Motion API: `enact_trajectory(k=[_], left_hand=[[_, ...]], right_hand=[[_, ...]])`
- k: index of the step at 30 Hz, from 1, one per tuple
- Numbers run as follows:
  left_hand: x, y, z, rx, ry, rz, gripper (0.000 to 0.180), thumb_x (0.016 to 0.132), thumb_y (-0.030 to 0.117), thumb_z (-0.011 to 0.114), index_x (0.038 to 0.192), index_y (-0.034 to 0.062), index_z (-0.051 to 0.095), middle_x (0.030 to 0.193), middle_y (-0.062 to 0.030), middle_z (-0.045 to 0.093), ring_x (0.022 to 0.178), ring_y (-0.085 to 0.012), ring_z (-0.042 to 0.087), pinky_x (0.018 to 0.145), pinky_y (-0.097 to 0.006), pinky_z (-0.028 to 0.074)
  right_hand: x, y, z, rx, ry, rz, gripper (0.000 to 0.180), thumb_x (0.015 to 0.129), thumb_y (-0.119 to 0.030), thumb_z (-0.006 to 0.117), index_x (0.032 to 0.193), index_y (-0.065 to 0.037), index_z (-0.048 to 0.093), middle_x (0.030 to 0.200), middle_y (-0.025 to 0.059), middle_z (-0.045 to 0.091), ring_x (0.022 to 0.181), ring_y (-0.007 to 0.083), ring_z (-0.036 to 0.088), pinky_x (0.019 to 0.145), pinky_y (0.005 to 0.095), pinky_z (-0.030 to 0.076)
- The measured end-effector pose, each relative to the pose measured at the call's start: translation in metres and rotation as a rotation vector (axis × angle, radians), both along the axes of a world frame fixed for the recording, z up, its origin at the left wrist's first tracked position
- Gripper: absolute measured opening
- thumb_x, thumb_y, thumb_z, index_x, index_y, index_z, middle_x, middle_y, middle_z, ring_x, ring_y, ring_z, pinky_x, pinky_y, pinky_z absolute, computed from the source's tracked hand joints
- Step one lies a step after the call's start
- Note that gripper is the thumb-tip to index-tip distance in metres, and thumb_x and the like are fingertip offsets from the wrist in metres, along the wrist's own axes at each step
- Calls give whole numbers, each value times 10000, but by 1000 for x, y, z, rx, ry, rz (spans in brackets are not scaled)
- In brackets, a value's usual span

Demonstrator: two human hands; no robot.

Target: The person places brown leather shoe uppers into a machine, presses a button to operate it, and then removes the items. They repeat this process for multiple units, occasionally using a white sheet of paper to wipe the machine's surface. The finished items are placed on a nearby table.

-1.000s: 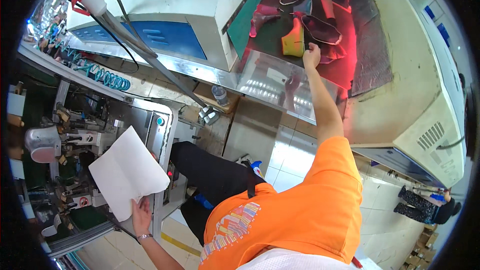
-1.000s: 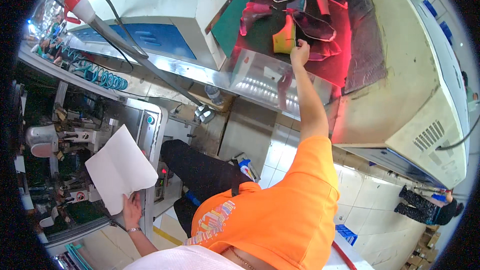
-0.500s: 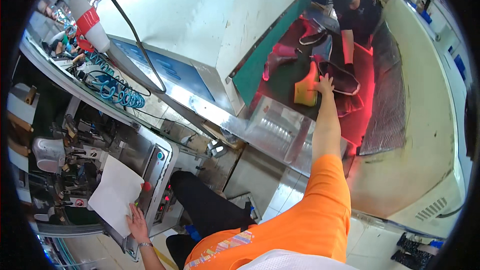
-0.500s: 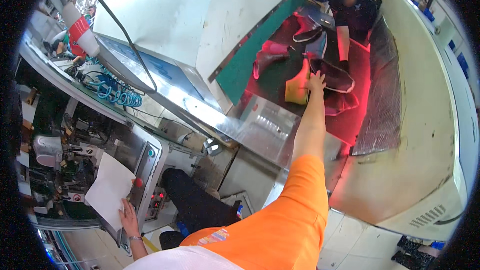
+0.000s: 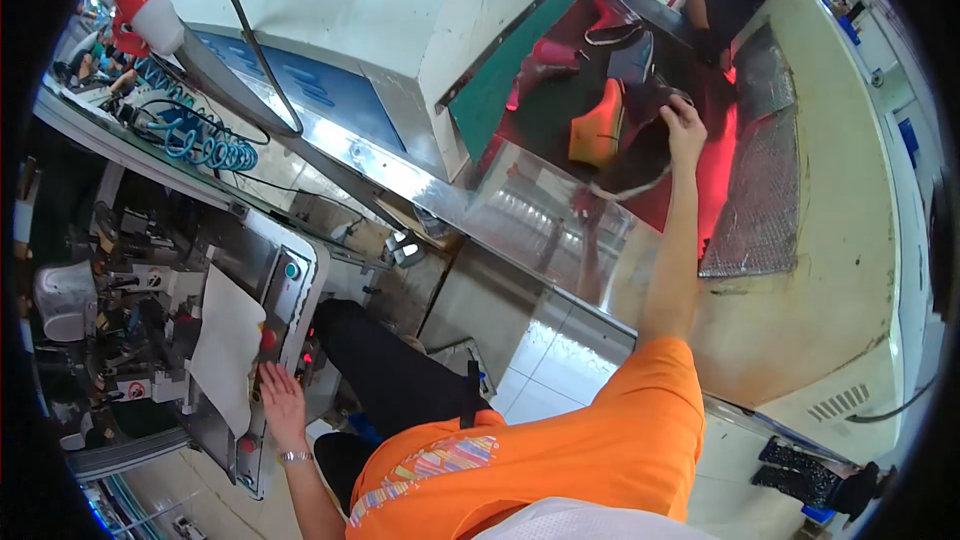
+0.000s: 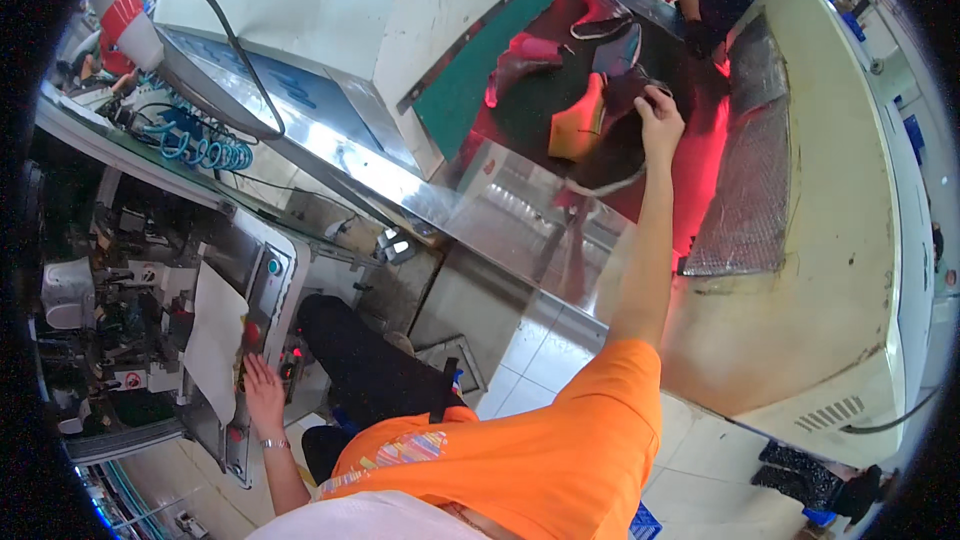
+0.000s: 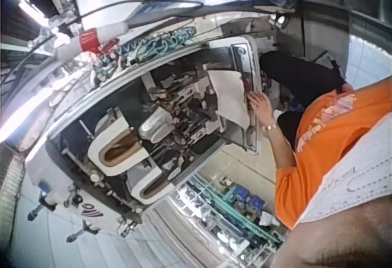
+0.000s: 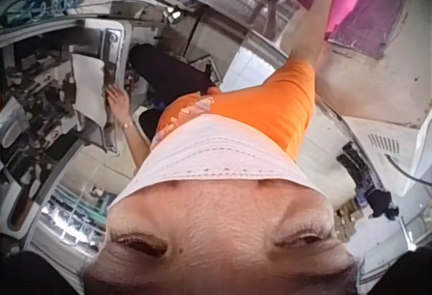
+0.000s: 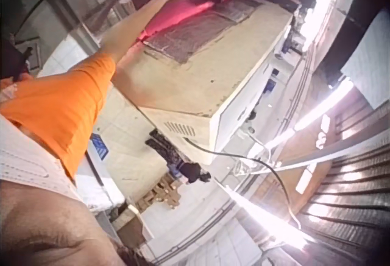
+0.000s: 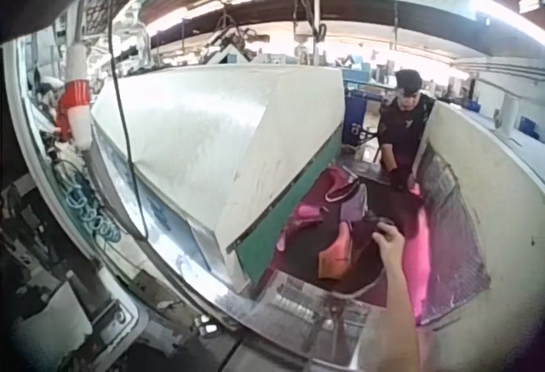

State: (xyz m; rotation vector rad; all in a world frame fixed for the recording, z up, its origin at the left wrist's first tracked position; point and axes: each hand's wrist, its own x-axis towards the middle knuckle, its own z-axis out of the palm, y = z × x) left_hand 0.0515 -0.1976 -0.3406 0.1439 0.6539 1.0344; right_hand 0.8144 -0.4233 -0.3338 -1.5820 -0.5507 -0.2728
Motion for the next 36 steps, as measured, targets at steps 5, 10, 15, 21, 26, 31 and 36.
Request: enact_trajectory(k=[5, 10, 15, 21, 26, 31, 36], left_hand=[[35, 21, 7, -86, 131, -117, 377, 902, 273, 428, 1247, 122, 421, 1259, -37, 451, 1122, -166, 452, 948, -368, 363], [107, -5, 41, 181, 424, -598, 410, 917, 290, 381, 1274, 89, 381, 1199, -67, 472, 1098, -178, 437, 927, -351, 364], [164, -26, 62, 484, 488, -931, 402, 908, 209, 416, 1273, 49, 362, 1177, -109, 475, 1081, -196, 449, 912, -355, 374], [174, -24, 69, 680, 394, -897, 399, 883, 175, 457, 1252, 40, 388, 1224, -118, 452, 1151, -217, 413, 941, -387, 345], [175, 13, 96, 493, 52, -776, 421, 865, 194, 496, 1231, 7, 400, 1221, -117, 458, 1145, -216, 422, 951, -366, 349], [150, 11, 139, 390, -29, -998, 429, 864, 206, 510, 1221, -5, 404, 1210, -105, 476, 1116, -199, 458, 957, -353, 359], [107, 3, 175, 641, -253, -1010, 475, 881, 196, 485, 1298, 33, 329, 1260, -72, 446, 1150, -180, 439, 944, -347, 366]], right_hand=[[-67, -13, 55, 471, 315, 57, 252, 732, 27, 631, 982, 48, 600, 931, 107, 620, 821, 137, 589, 768, 227, 461], [-180, 14, 121, 333, 248, 17, 187, 745, -73, 647, 905, 23, 641, 877, 62, 636, 810, 102, 568, 749, 206, 427], [-258, 30, 147, 192, 93, 65, 82, 731, -39, 609, 783, 9, 651, 688, 19, 616, 634, 54, 529, 576, 205, 430], [-351, 12, 200, 114, 221, 738, 90, 731, 0, 619, 820, 9, 631, 771, 47, 630, 733, 81, 581, 662, 208, 461], [-407, 35, 222, 307, 724, 1265, 190, 723, -7, 646, 906, -16, 595, 784, 40, 618, 701, 75, 579, 582, 185, 447], [-428, 97, 192, 170, 1052, 1345, 421, 745, -83, 655, 1109, -45, 448, 936, 50, 566, 804, 69, 542, 550, 196, 450], [-476, 125, 194, 125, 852, 1369, 357, 781, -142, 615, 1100, -61, 476, 953, 57, 573, 829, 132, 561, 708, 269, 469]])
